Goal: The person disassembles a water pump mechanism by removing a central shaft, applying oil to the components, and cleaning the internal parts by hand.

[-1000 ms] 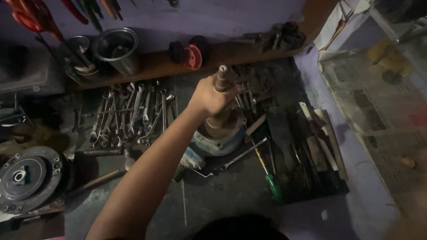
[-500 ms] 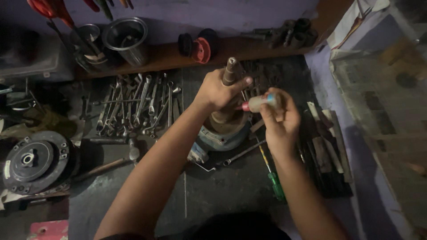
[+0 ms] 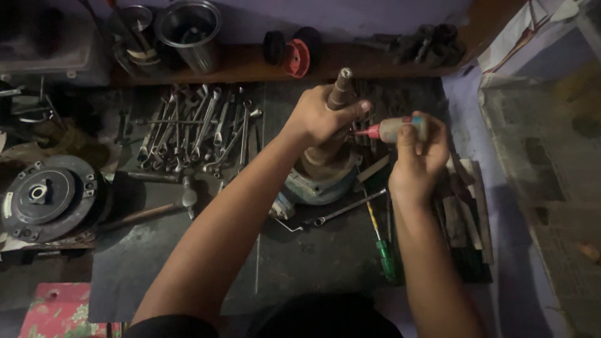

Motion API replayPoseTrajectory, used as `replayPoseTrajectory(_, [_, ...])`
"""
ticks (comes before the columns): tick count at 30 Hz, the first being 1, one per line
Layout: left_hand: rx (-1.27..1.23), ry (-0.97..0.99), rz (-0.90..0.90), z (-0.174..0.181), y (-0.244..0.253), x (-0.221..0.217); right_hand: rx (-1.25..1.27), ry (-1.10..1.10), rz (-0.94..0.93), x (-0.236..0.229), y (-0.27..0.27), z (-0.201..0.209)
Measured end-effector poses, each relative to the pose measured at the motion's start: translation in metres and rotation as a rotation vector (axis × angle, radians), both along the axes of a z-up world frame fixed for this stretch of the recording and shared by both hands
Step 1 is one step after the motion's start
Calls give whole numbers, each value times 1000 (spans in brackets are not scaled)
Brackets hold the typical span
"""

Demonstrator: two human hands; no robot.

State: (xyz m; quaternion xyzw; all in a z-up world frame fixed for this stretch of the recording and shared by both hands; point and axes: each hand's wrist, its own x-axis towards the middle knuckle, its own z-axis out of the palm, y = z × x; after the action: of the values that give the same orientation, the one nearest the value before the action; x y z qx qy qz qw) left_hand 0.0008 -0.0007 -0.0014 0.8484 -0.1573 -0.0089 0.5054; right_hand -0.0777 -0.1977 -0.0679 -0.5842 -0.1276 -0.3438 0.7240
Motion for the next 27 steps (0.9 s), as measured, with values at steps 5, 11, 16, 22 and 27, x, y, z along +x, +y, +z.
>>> replayPoseTrajectory(5, [-18, -7, -8, -1, 0, 1, 23, -51, -29, 6, 2, -16])
replayPoseTrajectory(11, [-85, 2, -6, -3, -1, -2, 154, -87, 136, -4, 18, -4])
replayPoseTrajectory(16, [-78, -23, 8, -4, -1, -4, 487, -155, 357, -10, 39, 2])
replayPoseTrajectory(22, [-70, 4, 54, -4, -3, -5, 700, -12, 447, 6, 22, -10])
replayPoseTrajectory(27, [-32, 19, 90, -4, -7, -4, 814, 154, 421, 37, 3, -24])
